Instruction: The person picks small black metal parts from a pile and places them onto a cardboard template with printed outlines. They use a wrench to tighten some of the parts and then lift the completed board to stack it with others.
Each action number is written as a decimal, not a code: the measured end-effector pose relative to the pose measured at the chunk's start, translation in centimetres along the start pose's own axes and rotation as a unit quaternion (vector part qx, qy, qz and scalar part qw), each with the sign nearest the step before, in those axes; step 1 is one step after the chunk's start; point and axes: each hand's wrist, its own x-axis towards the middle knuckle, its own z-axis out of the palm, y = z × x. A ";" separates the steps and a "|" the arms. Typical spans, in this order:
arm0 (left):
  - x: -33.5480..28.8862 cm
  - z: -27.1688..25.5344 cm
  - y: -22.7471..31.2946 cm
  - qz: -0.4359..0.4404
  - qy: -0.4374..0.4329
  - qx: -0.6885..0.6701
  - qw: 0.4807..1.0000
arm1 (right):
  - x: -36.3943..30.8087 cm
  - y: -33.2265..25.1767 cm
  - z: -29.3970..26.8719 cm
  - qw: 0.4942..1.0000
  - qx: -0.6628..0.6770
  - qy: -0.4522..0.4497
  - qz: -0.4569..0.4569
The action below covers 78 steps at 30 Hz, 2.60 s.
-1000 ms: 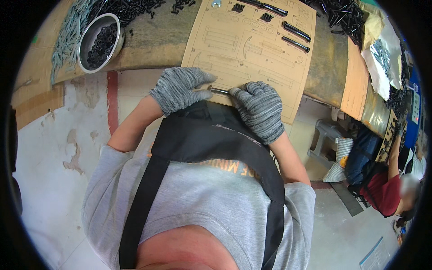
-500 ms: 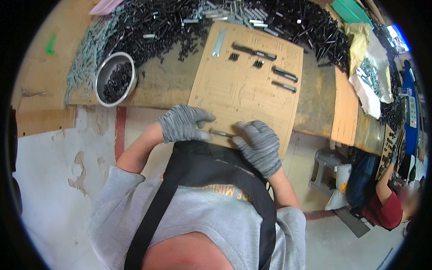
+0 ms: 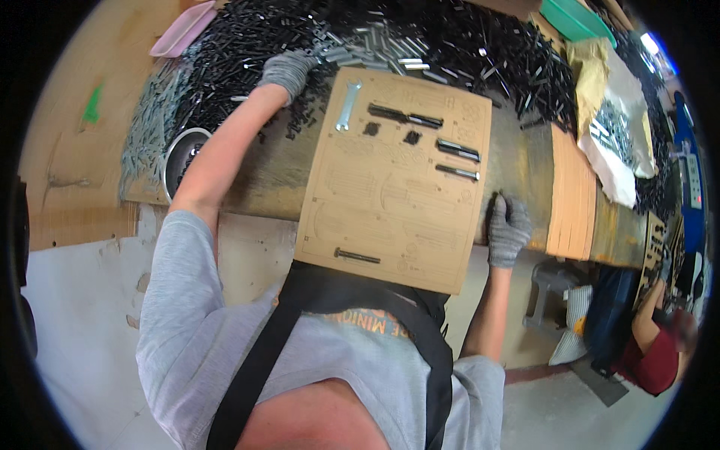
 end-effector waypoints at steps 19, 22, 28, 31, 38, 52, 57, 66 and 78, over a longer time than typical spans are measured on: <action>-15.4 -4.7 17.4 0.221 0.025 -0.425 0.877 | 0.8 -1.2 1.2 0.962 0.241 -0.035 0.122; -15.4 -4.0 17.3 0.227 0.074 -0.399 0.886 | 0.9 -1.6 1.3 0.952 0.266 -0.031 0.150; -15.2 -3.2 18.6 0.229 0.051 -0.403 0.885 | 2.4 -5.4 0.5 0.967 0.238 -0.005 0.094; -14.8 -3.5 17.5 0.202 0.029 -0.467 0.860 | 3.7 -8.4 0.0 0.986 0.132 -0.083 -0.066; -10.8 -4.3 15.2 0.116 0.002 -0.356 0.927 | 6.7 -13.4 4.6 0.916 -0.255 -0.194 -0.242; -9.0 -5.0 12.6 0.156 -0.009 -0.359 0.920 | 7.7 -11.4 3.1 0.969 -0.103 -0.075 -0.210; -0.1 -4.6 4.1 -0.014 0.025 -0.408 0.913 | 7.2 -4.6 2.2 0.999 0.021 0.026 -0.005; 13.4 -5.3 3.8 -0.025 0.044 -0.267 0.962 | 6.4 -1.1 3.3 0.993 0.070 0.055 0.083; 18.7 -3.9 9.1 -0.002 0.113 -0.123 0.986 | 6.5 -1.1 3.3 0.988 0.095 0.051 0.110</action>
